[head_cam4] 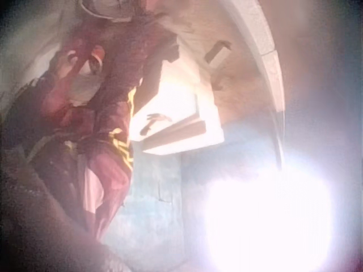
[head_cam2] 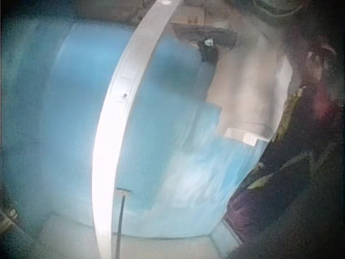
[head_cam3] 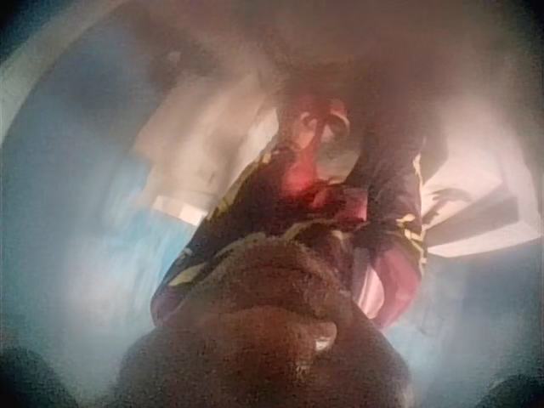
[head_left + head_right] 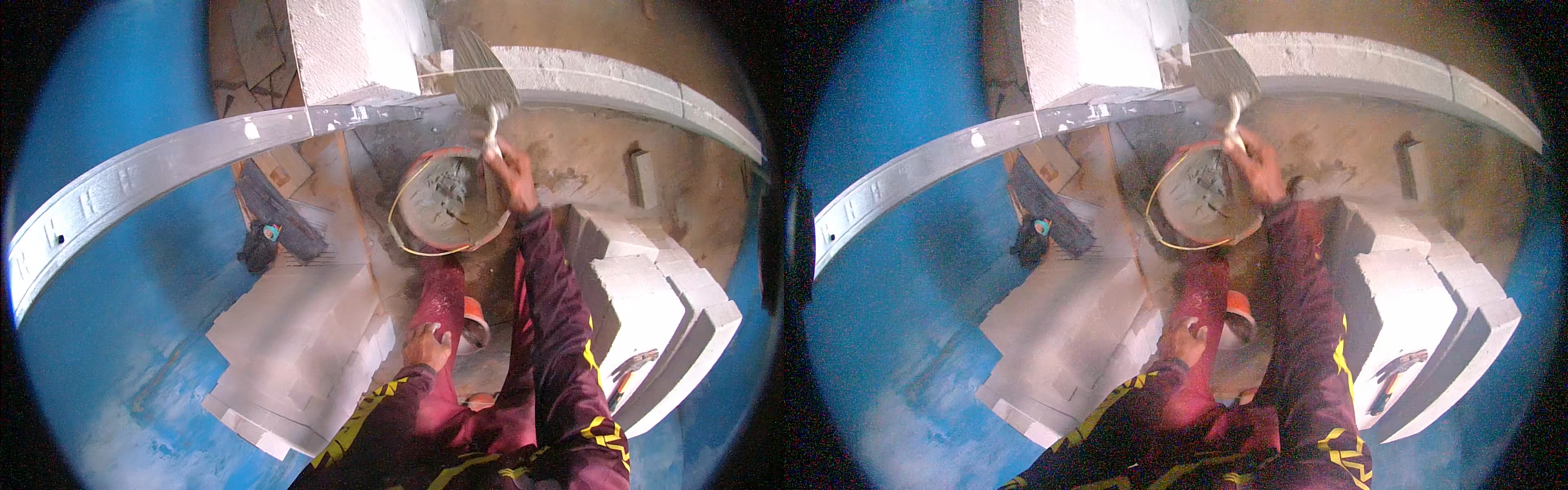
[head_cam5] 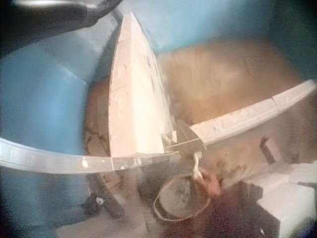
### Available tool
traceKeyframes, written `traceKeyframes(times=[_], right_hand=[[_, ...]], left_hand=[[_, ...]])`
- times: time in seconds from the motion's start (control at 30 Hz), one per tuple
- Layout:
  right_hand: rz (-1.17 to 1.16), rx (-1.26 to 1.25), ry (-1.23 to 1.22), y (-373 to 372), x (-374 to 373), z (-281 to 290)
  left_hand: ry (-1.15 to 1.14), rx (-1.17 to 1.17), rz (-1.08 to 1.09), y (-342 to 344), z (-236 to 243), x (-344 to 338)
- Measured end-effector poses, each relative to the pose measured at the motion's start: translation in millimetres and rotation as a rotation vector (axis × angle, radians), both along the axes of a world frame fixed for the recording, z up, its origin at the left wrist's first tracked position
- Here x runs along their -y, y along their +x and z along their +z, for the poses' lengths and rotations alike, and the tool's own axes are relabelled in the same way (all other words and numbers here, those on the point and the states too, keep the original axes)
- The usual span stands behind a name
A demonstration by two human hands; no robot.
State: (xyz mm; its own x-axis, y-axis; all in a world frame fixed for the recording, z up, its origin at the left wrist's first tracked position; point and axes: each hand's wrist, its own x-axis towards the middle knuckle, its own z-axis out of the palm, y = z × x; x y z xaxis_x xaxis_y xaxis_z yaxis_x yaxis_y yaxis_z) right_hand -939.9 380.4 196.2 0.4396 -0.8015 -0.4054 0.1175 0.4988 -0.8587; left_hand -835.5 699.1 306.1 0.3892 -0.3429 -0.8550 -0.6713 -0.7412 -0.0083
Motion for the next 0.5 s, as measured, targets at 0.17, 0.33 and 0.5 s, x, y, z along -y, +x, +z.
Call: traceKeyframes(times=[0.17,0.33,0.5], right_hand=[[-0.013,0.001,0.147,-19,-23,-4],[0.130,-0.354,0.381,-74,-98,-9],[0.722,-1.104,-0.187,-89,-132,-49]], left_hand=[[0.040,-0.019,-0.016,-1,7,11],[0.033,-0.017,0.022,-3,6,8],[-0.079,-0.024,-0.002,-4,-2,-10]])
